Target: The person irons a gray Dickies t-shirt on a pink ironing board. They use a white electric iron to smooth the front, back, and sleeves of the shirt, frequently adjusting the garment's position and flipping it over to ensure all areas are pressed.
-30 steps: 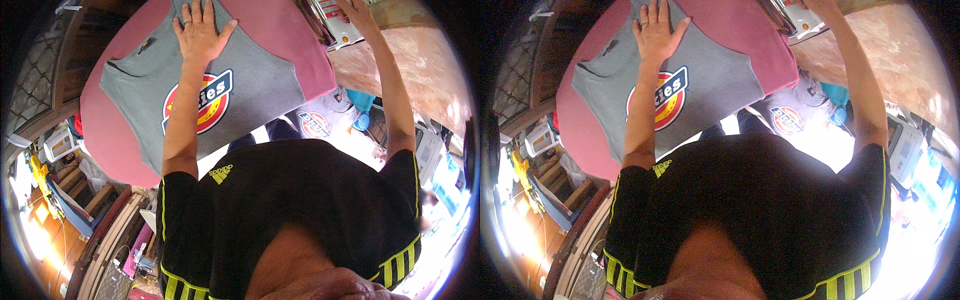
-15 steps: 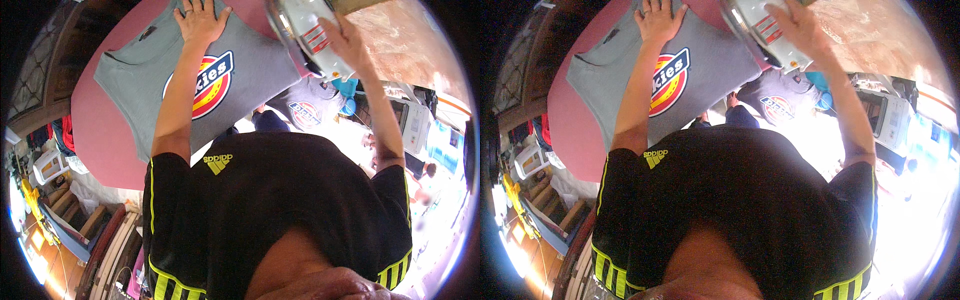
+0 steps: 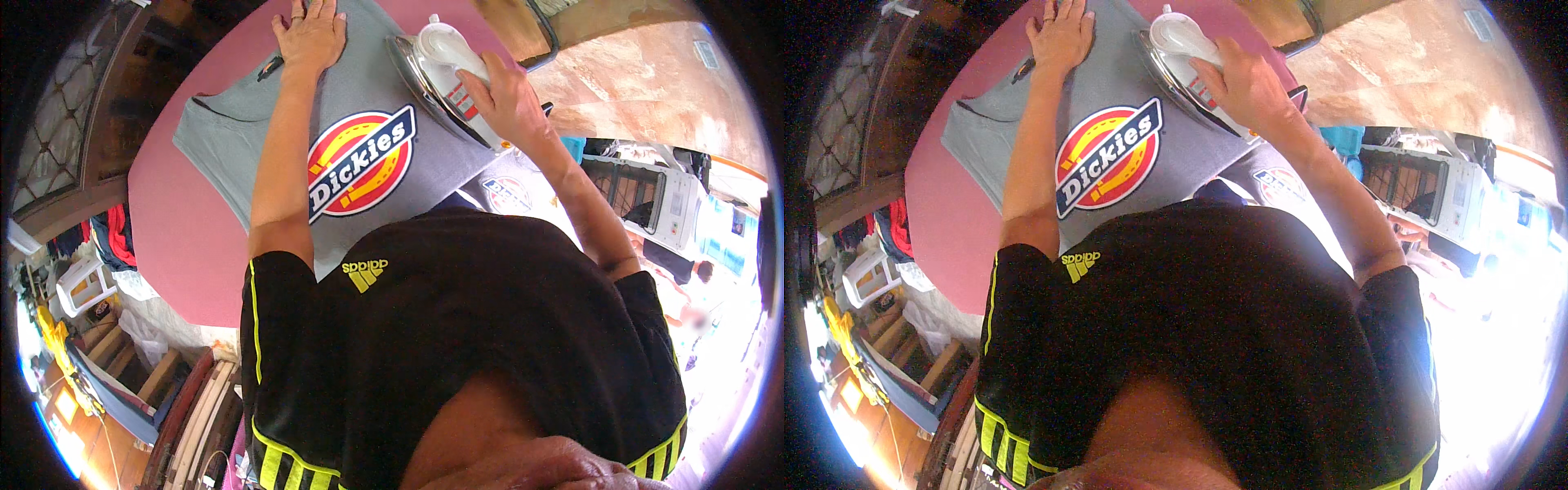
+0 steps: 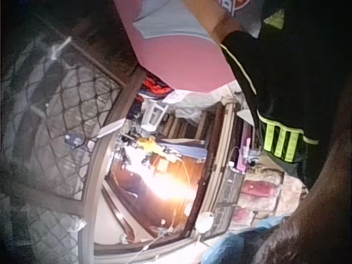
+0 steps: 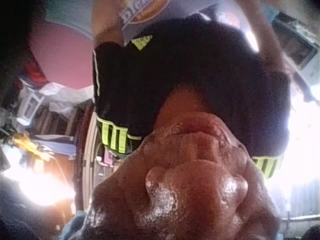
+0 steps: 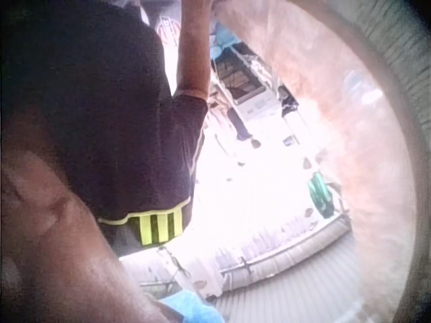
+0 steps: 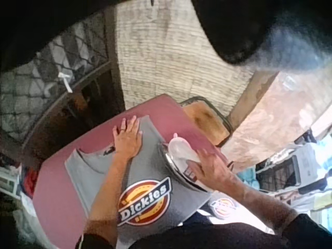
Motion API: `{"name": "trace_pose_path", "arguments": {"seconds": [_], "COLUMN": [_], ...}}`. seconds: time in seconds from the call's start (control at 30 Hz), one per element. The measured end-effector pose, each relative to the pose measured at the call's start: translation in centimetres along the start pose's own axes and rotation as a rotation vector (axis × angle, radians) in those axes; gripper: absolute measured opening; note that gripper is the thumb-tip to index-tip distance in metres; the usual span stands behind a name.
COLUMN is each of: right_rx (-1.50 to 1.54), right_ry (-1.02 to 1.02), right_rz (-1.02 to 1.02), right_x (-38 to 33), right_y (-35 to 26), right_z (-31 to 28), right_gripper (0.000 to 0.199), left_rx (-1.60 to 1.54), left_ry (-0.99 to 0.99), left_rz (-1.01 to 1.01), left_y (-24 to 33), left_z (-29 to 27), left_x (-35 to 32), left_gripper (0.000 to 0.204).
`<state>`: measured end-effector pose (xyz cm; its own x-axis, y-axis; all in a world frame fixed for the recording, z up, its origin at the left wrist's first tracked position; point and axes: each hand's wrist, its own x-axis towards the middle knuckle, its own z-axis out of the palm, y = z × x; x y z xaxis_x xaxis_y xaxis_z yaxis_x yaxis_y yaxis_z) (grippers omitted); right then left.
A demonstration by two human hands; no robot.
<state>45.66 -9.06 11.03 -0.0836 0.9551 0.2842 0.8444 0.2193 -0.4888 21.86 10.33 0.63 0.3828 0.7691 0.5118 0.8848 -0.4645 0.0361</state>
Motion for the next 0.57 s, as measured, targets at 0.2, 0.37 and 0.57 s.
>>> {"name": "trace_pose_path", "arguments": {"seconds": [0.2, 0.37, 0.57], "right_rx": [-0.051, 0.138, -0.052], "right_ry": [-0.052, -0.05, 0.149], "right_rz": [0.108, 0.178, -0.108], "right_x": [6.0, 11.6, 18.7], "right_y": [-1.2, -2.4, 0.5], "right_z": [1.8, 3.0, 6.8], "right_gripper": [0.035, 0.028, 0.035], "left_rx": [-0.069, -0.136, -0.32], "left_ry": [-0.047, -0.012, -0.07], "left_rz": [-0.006, -0.077, -0.226], "left_y": [-0.3, -1.0, -1.4], "left_z": [-0.6, 0.4, 1.0], "left_x": [0.0, -0.1, 0.2], "left_gripper": [0.053, 0.058, 0.065]}}
